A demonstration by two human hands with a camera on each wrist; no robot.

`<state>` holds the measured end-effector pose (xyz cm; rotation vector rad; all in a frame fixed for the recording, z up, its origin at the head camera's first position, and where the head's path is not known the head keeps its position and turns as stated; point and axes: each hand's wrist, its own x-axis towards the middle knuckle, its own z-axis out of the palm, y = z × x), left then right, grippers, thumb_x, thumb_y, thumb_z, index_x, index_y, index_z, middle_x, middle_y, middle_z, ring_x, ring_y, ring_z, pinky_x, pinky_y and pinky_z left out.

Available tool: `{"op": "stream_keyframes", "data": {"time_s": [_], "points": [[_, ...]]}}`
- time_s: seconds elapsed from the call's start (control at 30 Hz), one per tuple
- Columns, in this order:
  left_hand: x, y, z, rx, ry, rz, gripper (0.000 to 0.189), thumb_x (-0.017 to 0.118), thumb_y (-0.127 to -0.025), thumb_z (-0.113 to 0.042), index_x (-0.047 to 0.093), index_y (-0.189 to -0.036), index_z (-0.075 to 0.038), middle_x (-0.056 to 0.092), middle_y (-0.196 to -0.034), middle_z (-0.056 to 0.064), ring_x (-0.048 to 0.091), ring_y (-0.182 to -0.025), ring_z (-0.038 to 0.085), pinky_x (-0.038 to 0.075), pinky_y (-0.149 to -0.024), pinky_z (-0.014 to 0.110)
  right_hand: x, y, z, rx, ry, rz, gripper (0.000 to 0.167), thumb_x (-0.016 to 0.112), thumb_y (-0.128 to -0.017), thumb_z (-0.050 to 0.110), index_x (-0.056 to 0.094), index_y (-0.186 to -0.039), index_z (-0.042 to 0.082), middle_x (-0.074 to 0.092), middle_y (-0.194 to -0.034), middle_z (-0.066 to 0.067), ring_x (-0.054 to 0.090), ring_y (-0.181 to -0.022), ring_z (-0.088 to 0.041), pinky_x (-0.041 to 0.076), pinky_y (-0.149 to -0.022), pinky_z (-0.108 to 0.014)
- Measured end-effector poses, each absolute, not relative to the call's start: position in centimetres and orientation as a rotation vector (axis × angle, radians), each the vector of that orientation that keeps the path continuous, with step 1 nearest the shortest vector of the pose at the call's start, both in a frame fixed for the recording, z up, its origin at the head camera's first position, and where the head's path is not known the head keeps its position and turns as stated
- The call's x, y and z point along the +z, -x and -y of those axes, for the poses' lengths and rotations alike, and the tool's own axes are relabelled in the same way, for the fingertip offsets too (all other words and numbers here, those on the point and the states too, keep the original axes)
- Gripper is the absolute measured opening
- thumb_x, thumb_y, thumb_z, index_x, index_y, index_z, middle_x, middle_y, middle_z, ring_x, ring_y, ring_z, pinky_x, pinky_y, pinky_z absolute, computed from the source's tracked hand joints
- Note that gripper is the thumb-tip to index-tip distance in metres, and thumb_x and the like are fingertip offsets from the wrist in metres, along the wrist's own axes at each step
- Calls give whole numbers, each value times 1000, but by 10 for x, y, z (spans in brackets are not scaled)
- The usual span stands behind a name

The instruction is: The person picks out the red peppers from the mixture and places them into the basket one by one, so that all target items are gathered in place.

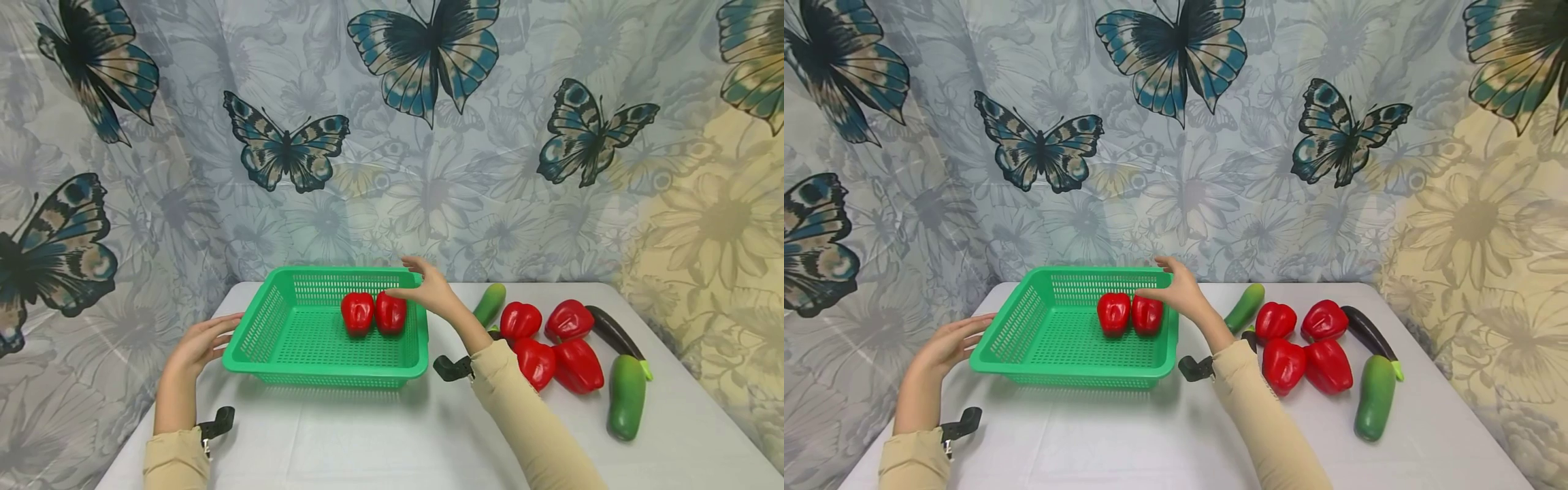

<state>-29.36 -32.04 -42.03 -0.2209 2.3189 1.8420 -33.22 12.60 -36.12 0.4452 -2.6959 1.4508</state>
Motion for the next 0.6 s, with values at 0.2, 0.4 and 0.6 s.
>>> {"op": "stream_keyframes", "data": {"time_s": [0.2, 0.4, 0.6], "points": [[-420, 292, 321, 1862, 220, -2307, 50, 67, -92, -40, 59, -136, -17, 60, -97, -29, 60, -92, -2, 53, -82, 22, -362, 327, -143, 1499, -436, 2651, 80, 81, -79, 37, 43, -146, 15, 45, -149, -8, 40, -139, -34, 38, -109, -57], [-419, 292, 321, 1864, 211, -2309, 49, 67, -93, -39, 59, -136, -17, 59, -97, -29, 60, -92, -3, 54, -82, 22, -366, 324, -159, 1485, -385, 2641, 79, 80, -81, 36, 42, -147, 14, 44, -150, -10, 39, -140, -33, 39, -109, -57], [-420, 293, 321, 1849, 202, -2322, 53, 66, -93, -40, 56, -139, -15, 59, -98, -29, 60, -92, -3, 53, -82, 22, -367, 319, -177, 1499, -326, 2624, 80, 79, -82, 37, 41, -148, 14, 43, -151, -11, 37, -141, -34, 33, -112, -59]]}}
